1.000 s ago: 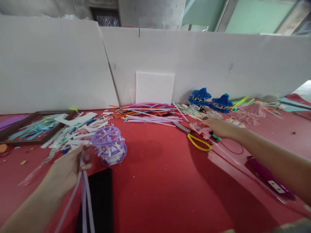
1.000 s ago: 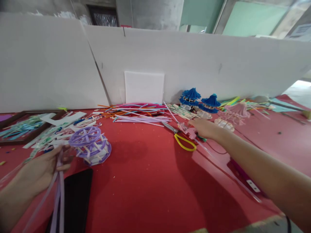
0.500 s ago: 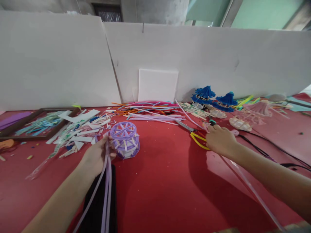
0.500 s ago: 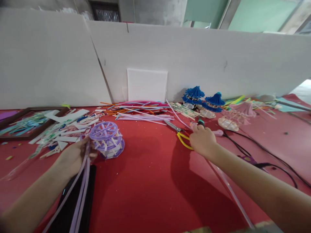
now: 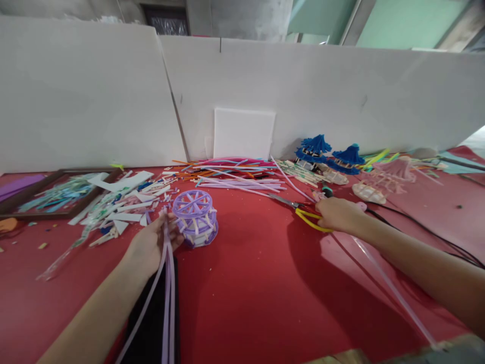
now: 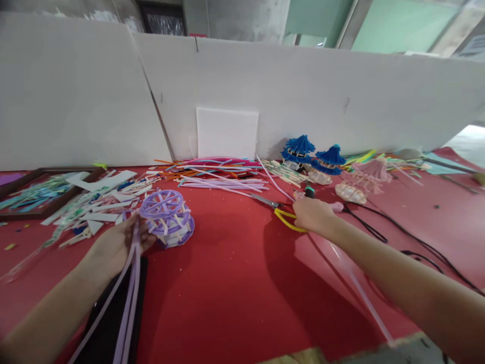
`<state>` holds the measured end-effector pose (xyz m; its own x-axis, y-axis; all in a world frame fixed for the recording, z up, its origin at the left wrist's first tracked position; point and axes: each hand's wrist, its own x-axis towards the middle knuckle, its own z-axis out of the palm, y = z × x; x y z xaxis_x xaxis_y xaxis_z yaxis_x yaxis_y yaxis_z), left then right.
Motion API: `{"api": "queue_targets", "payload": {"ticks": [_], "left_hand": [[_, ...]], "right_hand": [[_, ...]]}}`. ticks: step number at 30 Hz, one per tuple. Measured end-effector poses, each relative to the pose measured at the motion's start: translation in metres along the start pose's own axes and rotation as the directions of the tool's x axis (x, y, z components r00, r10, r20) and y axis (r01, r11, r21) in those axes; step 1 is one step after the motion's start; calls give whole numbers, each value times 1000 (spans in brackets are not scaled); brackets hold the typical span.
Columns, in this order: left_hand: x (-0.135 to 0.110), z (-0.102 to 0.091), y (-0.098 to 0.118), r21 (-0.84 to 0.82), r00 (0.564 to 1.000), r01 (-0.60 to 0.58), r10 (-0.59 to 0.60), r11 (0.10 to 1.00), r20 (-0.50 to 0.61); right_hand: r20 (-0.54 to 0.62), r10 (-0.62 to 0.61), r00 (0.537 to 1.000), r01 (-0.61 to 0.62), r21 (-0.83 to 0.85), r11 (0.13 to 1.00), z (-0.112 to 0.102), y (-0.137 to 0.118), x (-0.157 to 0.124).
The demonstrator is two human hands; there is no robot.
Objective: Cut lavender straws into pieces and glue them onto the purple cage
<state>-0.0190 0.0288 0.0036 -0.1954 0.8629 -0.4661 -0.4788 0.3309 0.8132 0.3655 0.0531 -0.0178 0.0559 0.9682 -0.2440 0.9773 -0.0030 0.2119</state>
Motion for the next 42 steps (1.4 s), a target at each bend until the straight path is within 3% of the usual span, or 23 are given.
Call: {"api": "queue_targets", "payload": {"ticks": [6, 11, 19, 25, 31, 34, 36, 38, 40, 42], "left_hand": [[-7, -1, 2, 6, 998, 8, -8, 1000, 55], [-12, 3, 4, -9, 998, 9, -9, 1000, 63], [-4, -3, -1, -6, 986, -37, 35, 999, -163], [-15, 1, -4, 14, 989, -42, 44, 999, -143], [-13, 13, -4, 62, 998, 36, -33, 997, -46], [-14, 18, -8, 79, 998, 62, -62, 995, -8], [-15, 20, -13, 85, 997, 76, -78, 993, 26], [-17, 20, -18, 89, 992, 92, -99, 992, 75], [-18, 18, -21, 91, 985, 108, -119, 990, 122], [-18, 15, -20, 92, 980, 117, -130, 989, 150]], "right_hand": [[8, -20, 1000, 20, 80, 997, 6, 6, 5], [-17, -102, 995, 103, 240, 965, 4, 19, 5], [-19, -310, 950, 276, 514, 813, -22, 26, -4], [13, -411, 911, 344, 525, 779, -19, -21, -33], [-8, -258, 966, 247, 310, 918, 0, -71, -60], [-15, -225, 974, 222, 252, 942, -10, -79, -65], [-104, -228, 968, 246, 242, 939, -21, -86, -66], [-282, -283, 917, 363, 288, 886, -30, -98, -66], [-438, -341, 832, 510, 363, 780, -35, -113, -61], [-490, -354, 797, 580, 459, 673, -34, -129, -53]]}}
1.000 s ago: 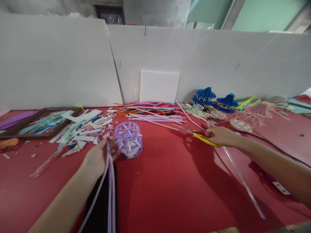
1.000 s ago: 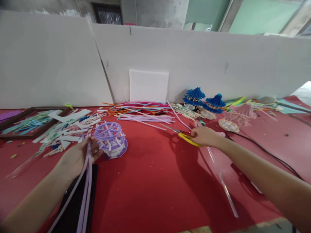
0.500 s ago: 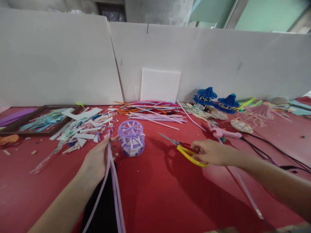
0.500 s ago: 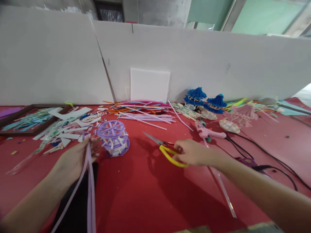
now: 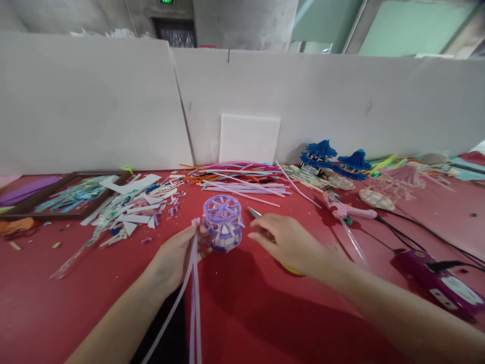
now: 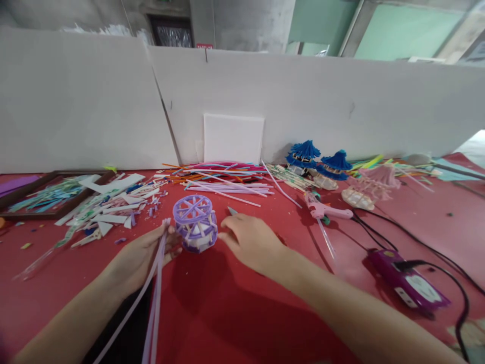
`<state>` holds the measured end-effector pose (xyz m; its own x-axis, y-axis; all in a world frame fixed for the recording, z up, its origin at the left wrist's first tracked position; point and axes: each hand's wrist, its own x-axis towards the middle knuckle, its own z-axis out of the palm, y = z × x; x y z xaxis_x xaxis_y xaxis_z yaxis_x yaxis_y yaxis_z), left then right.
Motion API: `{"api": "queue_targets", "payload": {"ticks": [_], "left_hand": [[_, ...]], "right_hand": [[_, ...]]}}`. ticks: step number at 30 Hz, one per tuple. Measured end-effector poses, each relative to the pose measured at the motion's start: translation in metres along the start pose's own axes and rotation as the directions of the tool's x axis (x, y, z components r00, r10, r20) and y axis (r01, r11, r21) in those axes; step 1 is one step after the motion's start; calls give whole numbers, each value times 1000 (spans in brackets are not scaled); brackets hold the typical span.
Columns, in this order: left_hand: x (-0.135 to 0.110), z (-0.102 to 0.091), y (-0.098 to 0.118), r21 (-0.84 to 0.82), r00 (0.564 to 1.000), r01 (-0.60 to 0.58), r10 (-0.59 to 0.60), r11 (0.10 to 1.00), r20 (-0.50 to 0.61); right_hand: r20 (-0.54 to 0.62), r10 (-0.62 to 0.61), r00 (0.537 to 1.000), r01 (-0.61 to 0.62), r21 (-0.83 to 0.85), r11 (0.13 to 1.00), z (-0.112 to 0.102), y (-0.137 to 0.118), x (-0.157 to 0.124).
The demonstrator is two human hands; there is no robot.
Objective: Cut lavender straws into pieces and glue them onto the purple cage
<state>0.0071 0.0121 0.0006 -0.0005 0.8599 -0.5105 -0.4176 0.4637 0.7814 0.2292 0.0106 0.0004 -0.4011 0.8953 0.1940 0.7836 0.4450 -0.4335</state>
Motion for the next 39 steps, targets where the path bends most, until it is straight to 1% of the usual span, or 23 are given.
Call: {"api": "queue_targets", "payload": {"ticks": [3, 6, 9, 10, 13, 14, 15, 17, 18, 19, 22, 24, 26, 27, 31, 33, 35, 37, 39], "left_hand": [[1, -6, 3, 16, 1000, 6, -6, 1000, 1], [2, -11, 7, 53, 1000, 16, -16, 998, -3], [1, -15, 8, 72, 999, 36, -35, 997, -7], [0, -17, 8, 73, 999, 25, -24, 997, -22], [-10, -21, 5, 78, 991, -55, 64, 995, -117], [-15, -21, 2, 80, 988, -81, 91, 993, -124], [-19, -21, -1, 81, 990, -90, 98, 993, -101], [-28, -17, -9, 69, 994, -96, 92, 993, 58], [-31, -14, -13, 73, 988, -92, 82, 993, 128], [-33, -12, -17, 91, 982, -88, 71, 992, 176], [-34, -5, -25, 189, 972, -69, 23, 980, 234], [-34, -2, -27, 243, 961, -50, -20, 969, 277], [-35, 1, -30, 280, 935, -24, -78, 960, 347], [-35, 3, -31, 293, 919, -5, -111, 956, 378], [-33, 13, -40, 320, 849, 97, -246, 942, 468], [-30, 18, -44, 315, 810, 142, -293, 938, 508], [-25, 23, -47, 295, 765, 179, -321, 939, 558], [-22, 25, -50, 267, 721, 217, -338, 939, 604], [-20, 25, -52, 242, 684, 255, -351, 936, 639]], "right_hand": [[-23, -4, 1000, 8, 187, 982, 19, 0, 17], [-30, -53, 998, 59, 263, 963, 30, 2, 25], [-17, -84, 996, 86, 280, 956, 32, 2, 21], [-20, -81, 996, 84, 288, 954, 31, 1, 18], [-44, -36, 998, 47, 301, 952, 29, -2, 9], [-46, -24, 999, 37, 301, 953, 27, -2, 6], [-43, -20, 999, 32, 297, 954, 27, -3, 4], [-49, -24, 999, 37, 288, 957, 26, -3, 0], [-79, -17, 997, 40, 292, 955, 26, -2, -2], [-126, -1, 992, 40, 305, 951, 28, -1, -4], [-292, 83, 953, 40, 394, 918, 35, 2, -13], [-360, 131, 924, 47, 446, 894, 40, 4, -20], [-396, 137, 908, 71, 468, 881, 43, 4, -25], [-401, 119, 908, 92, 470, 878, 43, 4, -26], [-360, -63, 931, 240, 473, 847, 37, 0, -29], [-334, -91, 938, 266, 528, 806, 35, -2, -29], [-285, -35, 958, 216, 637, 740, 34, -3, -28], [-210, 41, 977, 136, 757, 639, 36, -3, -28], [-143, 94, 985, 69, 833, 549, 39, -3, -27]]}}
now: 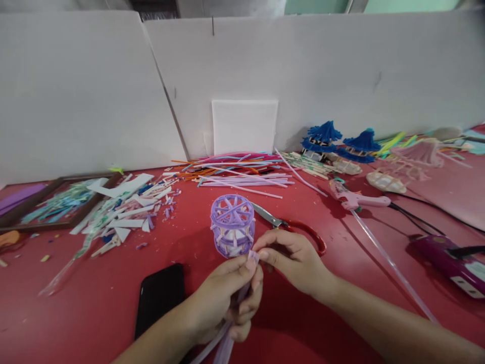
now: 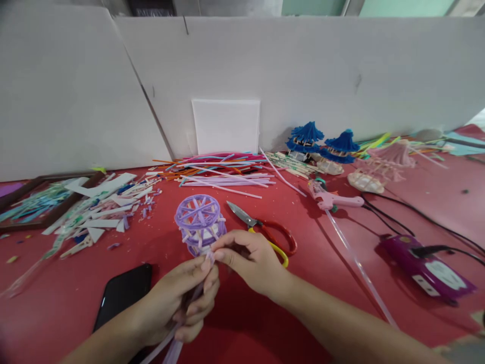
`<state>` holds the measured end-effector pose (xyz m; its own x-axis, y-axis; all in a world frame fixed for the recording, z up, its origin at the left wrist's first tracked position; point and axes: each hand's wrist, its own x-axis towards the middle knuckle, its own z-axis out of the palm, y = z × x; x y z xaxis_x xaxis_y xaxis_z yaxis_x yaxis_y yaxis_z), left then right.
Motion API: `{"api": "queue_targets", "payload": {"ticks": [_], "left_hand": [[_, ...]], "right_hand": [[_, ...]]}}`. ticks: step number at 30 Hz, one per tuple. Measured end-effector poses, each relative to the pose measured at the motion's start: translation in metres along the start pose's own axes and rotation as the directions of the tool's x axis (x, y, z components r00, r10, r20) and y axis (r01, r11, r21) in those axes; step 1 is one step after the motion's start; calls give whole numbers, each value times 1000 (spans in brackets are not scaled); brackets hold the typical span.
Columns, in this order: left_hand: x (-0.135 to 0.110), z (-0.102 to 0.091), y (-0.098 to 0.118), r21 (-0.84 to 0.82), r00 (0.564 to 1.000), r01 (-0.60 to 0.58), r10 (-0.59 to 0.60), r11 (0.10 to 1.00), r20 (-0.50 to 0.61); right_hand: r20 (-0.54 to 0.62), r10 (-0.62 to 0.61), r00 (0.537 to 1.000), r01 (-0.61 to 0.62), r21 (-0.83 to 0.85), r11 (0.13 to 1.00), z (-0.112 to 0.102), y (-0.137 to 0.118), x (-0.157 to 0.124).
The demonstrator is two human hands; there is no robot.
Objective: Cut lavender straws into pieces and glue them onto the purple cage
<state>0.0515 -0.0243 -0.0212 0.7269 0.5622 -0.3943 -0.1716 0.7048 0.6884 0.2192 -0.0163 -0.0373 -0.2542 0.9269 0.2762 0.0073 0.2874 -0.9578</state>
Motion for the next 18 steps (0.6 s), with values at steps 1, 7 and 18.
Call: {"api": "queue_targets", "payload": {"ticks": [1, 7, 18], "left_hand": [[0, -1, -1, -19, 1000, 7, -6, 1000, 20], [-8, -7, -3, -47, 987, 100, -93, 994, 131], [-4, 2, -9, 441, 836, -102, 317, 892, -447]], "right_hand": [[1, 30, 1000, -30, 22, 999, 1, 0, 0], [93, -13, 996, 22, -101, 995, 4, -7, 1], [150, -265, 952, 298, -645, 704, 6, -7, -1]]}}
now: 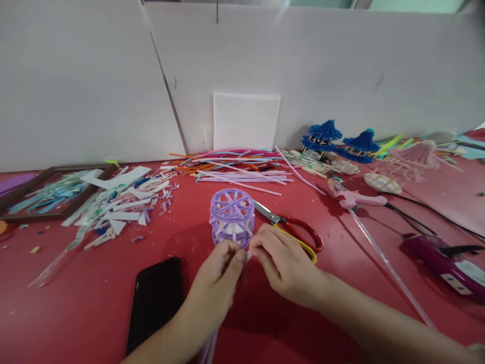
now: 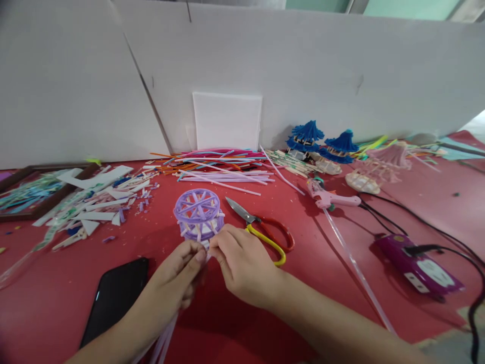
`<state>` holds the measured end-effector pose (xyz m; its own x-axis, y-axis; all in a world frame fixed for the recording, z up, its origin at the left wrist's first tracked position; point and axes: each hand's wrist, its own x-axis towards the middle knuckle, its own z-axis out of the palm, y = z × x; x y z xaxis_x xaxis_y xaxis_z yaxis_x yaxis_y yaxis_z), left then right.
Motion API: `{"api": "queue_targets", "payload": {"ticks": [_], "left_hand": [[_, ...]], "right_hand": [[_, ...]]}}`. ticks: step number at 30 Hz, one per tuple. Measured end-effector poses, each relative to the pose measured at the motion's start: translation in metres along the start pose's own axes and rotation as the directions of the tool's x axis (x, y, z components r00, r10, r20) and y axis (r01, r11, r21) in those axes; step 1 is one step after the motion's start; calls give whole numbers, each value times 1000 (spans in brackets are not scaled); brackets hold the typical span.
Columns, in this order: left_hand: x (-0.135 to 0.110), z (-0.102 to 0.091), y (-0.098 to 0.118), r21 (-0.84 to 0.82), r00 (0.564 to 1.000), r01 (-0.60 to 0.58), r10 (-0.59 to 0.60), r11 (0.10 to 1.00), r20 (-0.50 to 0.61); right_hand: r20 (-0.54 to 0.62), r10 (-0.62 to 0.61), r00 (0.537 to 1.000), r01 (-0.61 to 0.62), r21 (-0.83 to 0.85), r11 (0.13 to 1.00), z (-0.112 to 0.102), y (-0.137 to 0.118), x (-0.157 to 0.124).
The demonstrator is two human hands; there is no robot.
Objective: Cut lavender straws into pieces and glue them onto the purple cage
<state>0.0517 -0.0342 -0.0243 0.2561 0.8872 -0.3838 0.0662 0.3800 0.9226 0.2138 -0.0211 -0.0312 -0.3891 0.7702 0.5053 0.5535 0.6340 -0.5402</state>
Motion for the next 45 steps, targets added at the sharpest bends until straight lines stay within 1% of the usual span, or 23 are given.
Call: {"api": "queue_targets", "payload": {"ticks": [1, 2, 3, 5, 7, 9, 11, 13, 16, 21, 23, 25, 27, 28, 30, 33, 35, 36, 38, 39, 41, 43, 45], "left_hand": [[-2, 0, 0, 102, 995, -84, 89, 991, -46], [-4, 0, 1, 188, 985, -142, 157, 972, -68], [-6, -1, 2, 244, 979, -167, 191, 955, -78], [-9, -2, 4, 250, 983, -142, 166, 958, -81], [-9, -3, 6, 141, 994, -66, 77, 988, -73], [-7, -3, 7, -18, 997, -1, -1, 1000, -78], [-5, -2, 6, -155, 994, 42, -56, 987, -91], [-3, -2, 4, -249, 991, 84, -108, 965, -85], [-5, -2, 2, -339, 984, 155, -177, 928, -35], [-11, -4, 5, -435, 950, 311, -295, 845, 106], [-12, -4, 5, -447, 940, 338, -321, 829, 116], [-12, -2, 3, -443, 955, 287, -290, 849, 62], [-12, 0, 0, -425, 980, 162, -195, 891, -36], [-11, 0, -1, -416, 986, 102, -148, 904, -81], [-10, 0, -2, -423, 982, 12, -90, 906, -165], [-9, -3, 0, -440, 965, -34, -85, 897, -247], [-9, -5, 0, -434, 961, -21, -102, 901, -258], [-9, -6, 0, -430, 960, -13, -109, 903, -258], [-9, -6, -1, -421, 960, -6, -112, 907, -256], [-8, -6, -2, -415, 960, -4, -113, 910, -256], [-7, -5, -3, -403, 956, -1, -118, 915, -269], [-6, -4, -4, -391, 947, 5, -130, 920, -292], [-4, -4, -3, -379, 940, 8, -136, 926, -314]], "right_hand": [[-16, -2, 1000, 2, -9, 1000, 1, 0, 0], [-34, -2, 999, 2, -2, 1000, 1, -1, 0], [-51, 1, 999, 0, 15, 1000, 1, -1, -1], [-73, 9, 997, -5, 55, 998, 1, -2, -1], [-78, 5, 997, 1, 80, 997, 0, -2, -1], [-78, -8, 997, 15, 83, 996, 0, -3, -1], [-84, -20, 996, 26, 68, 997, 1, -2, 0], [-100, -20, 995, 25, 46, 999, 1, -1, 0], [-116, -23, 993, 25, 15, 1000, 2, -1, 1], [-176, -109, 978, 108, -15, 994, 3, -1, -1], [-182, -115, 977, 113, -20, 993, 5, -1, -1], [-171, -105, 980, 105, -10, 994, 7, 0, -1], [-162, -103, 981, 107, 16, 994, 6, 1, 1], [-164, -108, 981, 114, 28, 993, 5, 2, 2], [-181, -109, 977, 116, 30, 993, -2, 3, 4], [-193, -61, 979, 56, -34, 998, -20, 5, 8], [-140, -2, 990, -12, -100, 995, -34, 8, 10], [-88, 27, 996, -39, -141, 989, -41, 10, 10], [65, 99, 993, -80, -248, 965, -53, 18, 9], [148, 149, 978, -97, -310, 946, -58, 23, 7], [275, 259, 926, -123, -429, 895, -65, 33, 2], [345, 349, 871, -140, -507, 851, -70, 42, -7], [392, 392, 832, -139, -537, 832, -74, 47, -18]]}}
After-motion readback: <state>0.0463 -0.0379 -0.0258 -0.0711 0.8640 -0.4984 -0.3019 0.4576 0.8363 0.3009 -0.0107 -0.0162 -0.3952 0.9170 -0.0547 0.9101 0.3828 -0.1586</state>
